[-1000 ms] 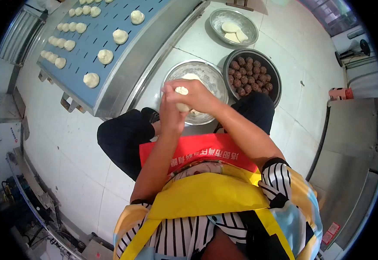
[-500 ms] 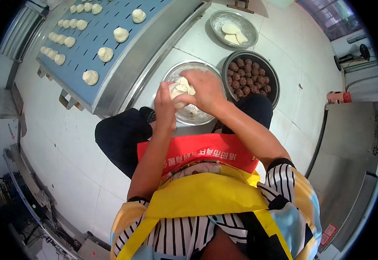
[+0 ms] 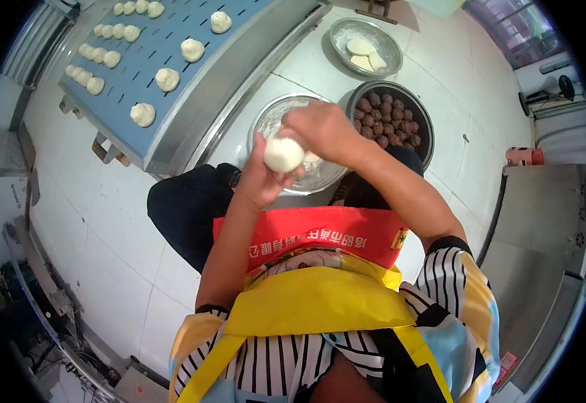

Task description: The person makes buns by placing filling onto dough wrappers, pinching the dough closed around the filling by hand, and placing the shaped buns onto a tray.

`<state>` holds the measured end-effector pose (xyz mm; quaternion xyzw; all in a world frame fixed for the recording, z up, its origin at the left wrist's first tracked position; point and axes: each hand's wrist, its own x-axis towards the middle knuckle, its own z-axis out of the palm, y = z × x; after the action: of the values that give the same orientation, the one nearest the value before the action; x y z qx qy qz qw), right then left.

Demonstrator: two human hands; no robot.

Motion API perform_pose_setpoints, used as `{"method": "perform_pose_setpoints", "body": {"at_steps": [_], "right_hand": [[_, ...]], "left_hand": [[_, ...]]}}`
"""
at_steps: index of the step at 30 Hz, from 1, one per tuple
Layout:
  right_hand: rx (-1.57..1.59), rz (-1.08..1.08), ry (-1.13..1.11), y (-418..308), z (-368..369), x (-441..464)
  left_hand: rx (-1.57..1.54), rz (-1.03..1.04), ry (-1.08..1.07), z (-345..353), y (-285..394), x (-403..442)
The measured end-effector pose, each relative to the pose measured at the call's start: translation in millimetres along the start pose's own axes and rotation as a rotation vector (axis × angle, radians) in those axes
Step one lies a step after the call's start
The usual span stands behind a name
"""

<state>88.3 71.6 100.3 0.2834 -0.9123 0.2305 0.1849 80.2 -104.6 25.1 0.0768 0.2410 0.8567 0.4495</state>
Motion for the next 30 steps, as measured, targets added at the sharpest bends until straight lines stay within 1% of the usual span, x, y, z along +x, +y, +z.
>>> {"method": "perform_pose_setpoints", "body": {"at_steps": [1,2,3,4,6,9,10,11,13,14,15,17,18,19,20,21,22,23,24,25,26,27,28,30], "right_hand": [[0.059,0.081,-0.004,7,3,-2],[0.090,0.097,0.016,7,2,-7],[0.117,0.103,0.039,5,0,-5],[0.144,0.103,0.062,4,-4,-1],[0.167,0.048,-0.012,-2,-12,2],[0.139,-0.077,-0.058,-4,-12,8],[0.192,0.037,-0.013,-3,-11,9],[0.248,0.156,0.028,-3,-9,6],[0.370,0.433,0.116,-3,-3,3],[0.608,0.590,0.136,1,7,-3],[0.844,0.732,0.163,11,22,-8],[1.318,0.983,0.223,24,41,-10],[1.452,1.087,0.159,28,48,-15],[1.581,1.185,0.095,34,53,-18],[1.708,1.280,0.030,42,55,-21],[1.767,1.338,-0.158,48,53,-23],[1.663,1.378,-0.274,51,44,-19],[1.559,1.413,-0.386,55,32,-13],[1.451,1.441,-0.496,54,19,-6],[1.299,1.441,-0.228,49,7,-1],[2.003,1.053,-0.351,102,10,-18],[1.735,1.098,-0.239,103,10,-15],[1.473,1.124,-0.132,97,10,-13],[0.999,1.058,-0.340,71,16,-13]], "left_hand": [[0.331,0.192,0.191,17,-1,2],[0.674,0.387,0.258,21,1,1],[1.021,0.568,0.406,25,3,0],[0.776,0.511,0.345,24,9,2],[0.284,0.355,0.230,20,12,-4],[-0.209,-0.057,-0.247,-8,10,5],[-0.373,-0.189,-0.412,-14,12,9],[-0.288,-0.091,-0.295,-20,11,9],[0.424,0.319,0.211,13,15,12],[0.784,0.510,0.470,24,14,10],[1.245,0.731,0.461,19,17,9],[1.741,0.910,0.264,13,29,10],[1.982,0.980,0.143,9,33,7],[2.146,0.988,0.040,4,37,7],[2.201,0.998,-0.049,2,40,6],[2.253,1.014,-0.137,0,41,6],[2.304,1.029,-0.228,-1,42,6],[2.297,1.025,-0.275,-1,42,6],[2.209,1.043,-0.174,-3,39,6],[2.119,1.057,-0.072,-4,33,7],[2.026,1.077,0.039,-3,28,8],[1.695,0.874,0.259,8,21,4],[1.184,0.738,0.298,11,15,8],[0.184,0.401,0.310,10,4,10]]}}
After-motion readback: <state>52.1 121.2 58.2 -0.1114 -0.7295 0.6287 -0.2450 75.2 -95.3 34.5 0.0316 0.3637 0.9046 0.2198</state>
